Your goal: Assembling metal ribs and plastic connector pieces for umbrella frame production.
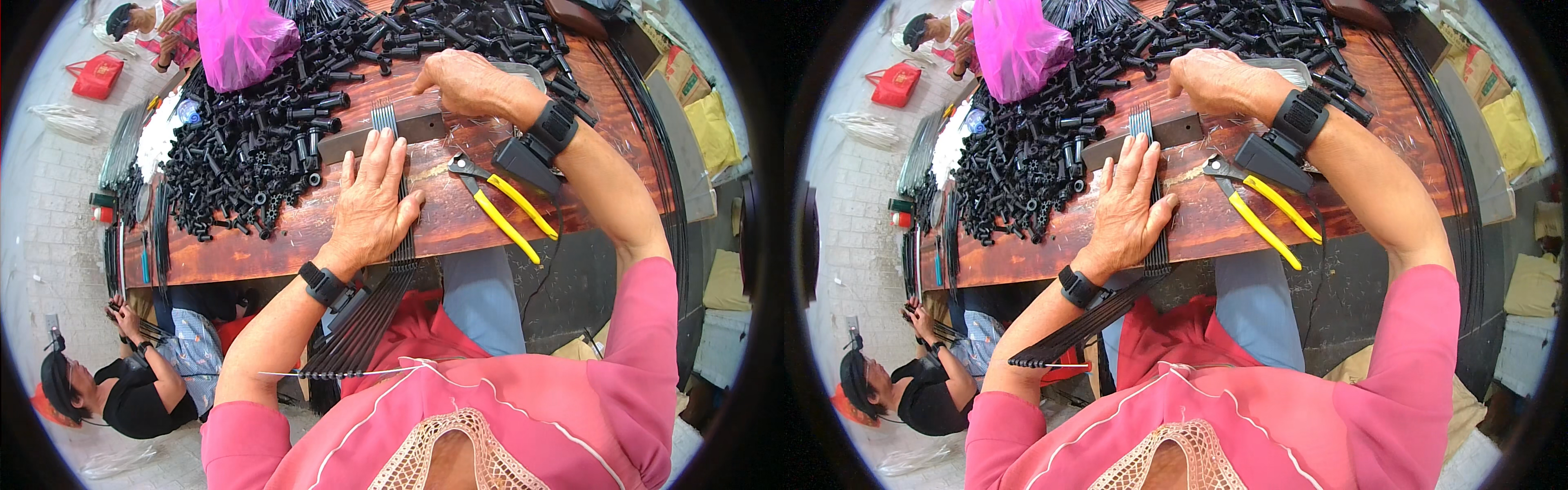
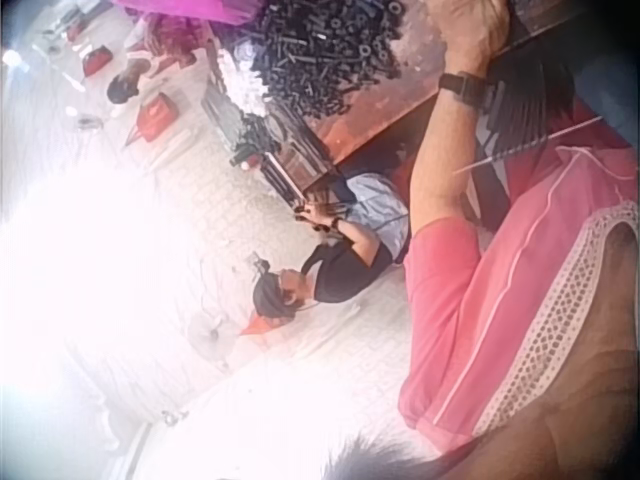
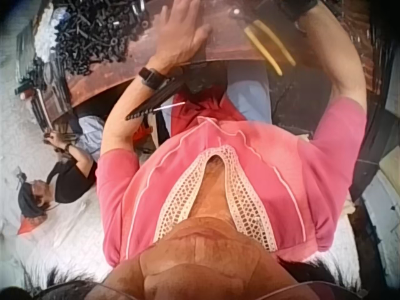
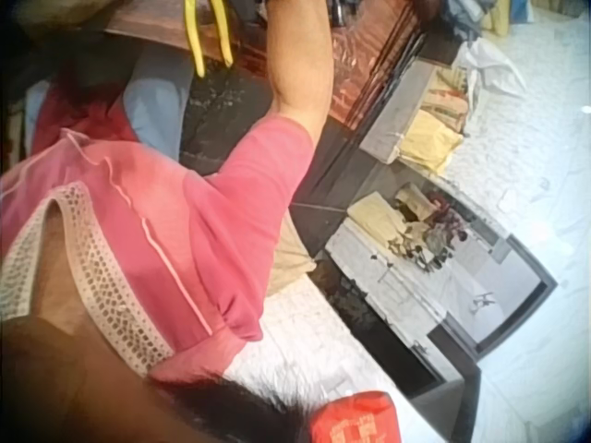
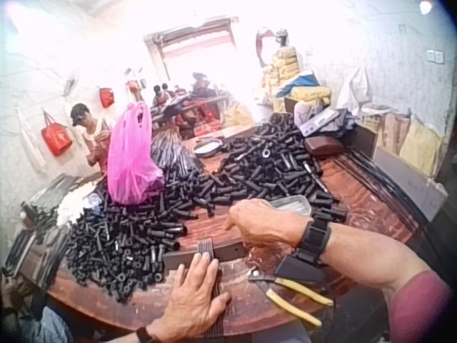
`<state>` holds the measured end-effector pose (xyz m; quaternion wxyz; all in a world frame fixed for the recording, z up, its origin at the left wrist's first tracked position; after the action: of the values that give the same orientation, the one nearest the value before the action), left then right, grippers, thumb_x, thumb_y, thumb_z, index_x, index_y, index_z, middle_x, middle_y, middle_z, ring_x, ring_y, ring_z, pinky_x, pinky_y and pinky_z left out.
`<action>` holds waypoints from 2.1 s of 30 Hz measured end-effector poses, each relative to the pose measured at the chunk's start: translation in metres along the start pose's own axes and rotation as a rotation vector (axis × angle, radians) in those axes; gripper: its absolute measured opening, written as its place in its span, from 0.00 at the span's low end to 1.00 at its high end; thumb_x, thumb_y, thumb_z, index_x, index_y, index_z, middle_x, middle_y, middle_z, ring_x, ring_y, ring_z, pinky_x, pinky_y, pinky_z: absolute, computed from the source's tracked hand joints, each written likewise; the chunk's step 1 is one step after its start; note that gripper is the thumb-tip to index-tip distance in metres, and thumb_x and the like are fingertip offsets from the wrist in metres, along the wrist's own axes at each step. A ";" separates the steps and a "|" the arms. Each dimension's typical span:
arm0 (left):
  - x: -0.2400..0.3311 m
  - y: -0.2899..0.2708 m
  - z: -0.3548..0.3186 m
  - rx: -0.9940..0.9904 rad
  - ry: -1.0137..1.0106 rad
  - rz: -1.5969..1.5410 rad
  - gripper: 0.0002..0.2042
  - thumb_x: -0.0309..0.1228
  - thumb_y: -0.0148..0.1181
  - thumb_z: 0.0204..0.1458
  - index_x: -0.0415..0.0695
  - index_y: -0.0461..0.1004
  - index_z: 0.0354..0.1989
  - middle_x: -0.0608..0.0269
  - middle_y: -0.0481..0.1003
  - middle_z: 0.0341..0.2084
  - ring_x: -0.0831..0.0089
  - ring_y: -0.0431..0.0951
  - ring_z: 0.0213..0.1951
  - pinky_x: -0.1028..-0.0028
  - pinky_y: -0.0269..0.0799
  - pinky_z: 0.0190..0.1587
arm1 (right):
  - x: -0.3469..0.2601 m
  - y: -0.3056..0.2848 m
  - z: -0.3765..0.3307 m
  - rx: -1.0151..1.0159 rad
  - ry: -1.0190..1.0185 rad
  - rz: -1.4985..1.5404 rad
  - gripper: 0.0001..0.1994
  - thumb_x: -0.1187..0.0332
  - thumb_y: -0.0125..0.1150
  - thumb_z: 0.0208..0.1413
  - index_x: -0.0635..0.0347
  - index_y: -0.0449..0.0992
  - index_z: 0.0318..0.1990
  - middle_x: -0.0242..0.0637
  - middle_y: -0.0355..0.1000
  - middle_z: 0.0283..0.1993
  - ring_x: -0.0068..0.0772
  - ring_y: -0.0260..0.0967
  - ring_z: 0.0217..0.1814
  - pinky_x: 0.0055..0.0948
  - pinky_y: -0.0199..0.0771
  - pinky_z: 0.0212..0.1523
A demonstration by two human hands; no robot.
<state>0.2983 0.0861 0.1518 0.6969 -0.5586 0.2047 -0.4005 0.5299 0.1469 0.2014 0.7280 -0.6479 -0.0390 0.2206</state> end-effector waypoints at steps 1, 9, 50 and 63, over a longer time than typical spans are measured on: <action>0.000 0.000 0.000 0.001 0.001 -0.001 0.34 0.41 0.53 0.55 0.39 0.53 0.68 0.46 0.50 0.68 0.54 0.47 0.71 0.52 0.40 0.69 | 0.004 0.003 0.002 0.035 -0.003 0.009 0.22 0.82 0.55 0.41 0.57 0.81 0.46 0.53 0.76 0.43 0.53 0.74 0.47 0.42 0.73 0.49; -0.002 0.001 -0.001 0.010 -0.002 -0.002 0.34 0.42 0.53 0.54 0.39 0.53 0.68 0.46 0.51 0.68 0.54 0.46 0.71 0.52 0.40 0.69 | 0.009 0.003 0.010 -0.018 -0.112 0.093 0.15 0.79 0.56 0.43 0.63 0.81 0.41 0.53 0.76 0.38 0.51 0.76 0.42 0.41 0.74 0.44; -0.004 0.001 -0.002 0.043 -0.013 -0.018 0.35 0.48 0.51 0.58 0.39 0.52 0.68 0.45 0.51 0.68 0.52 0.48 0.70 0.53 0.41 0.69 | 0.000 0.011 0.007 0.019 -0.089 0.029 0.16 0.77 0.57 0.46 0.58 0.81 0.44 0.52 0.76 0.38 0.52 0.74 0.43 0.44 0.73 0.45; -0.002 -0.001 -0.001 0.041 -0.013 -0.031 0.34 0.46 0.52 0.57 0.40 0.54 0.68 0.45 0.52 0.68 0.53 0.48 0.70 0.53 0.40 0.69 | 0.003 0.007 0.014 0.005 -0.138 -0.038 0.15 0.74 0.59 0.48 0.51 0.82 0.44 0.44 0.71 0.37 0.46 0.71 0.45 0.42 0.70 0.47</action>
<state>0.2961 0.0866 0.1520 0.7032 -0.5498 0.1834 -0.4118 0.5255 0.1614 0.1962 0.7292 -0.6286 -0.1007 0.2510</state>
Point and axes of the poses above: each hand's wrist, its own z-axis towards the middle knuckle, its own y-axis out of the palm, x = y × z, the point moved 1 cm from there along z, towards the middle knuckle
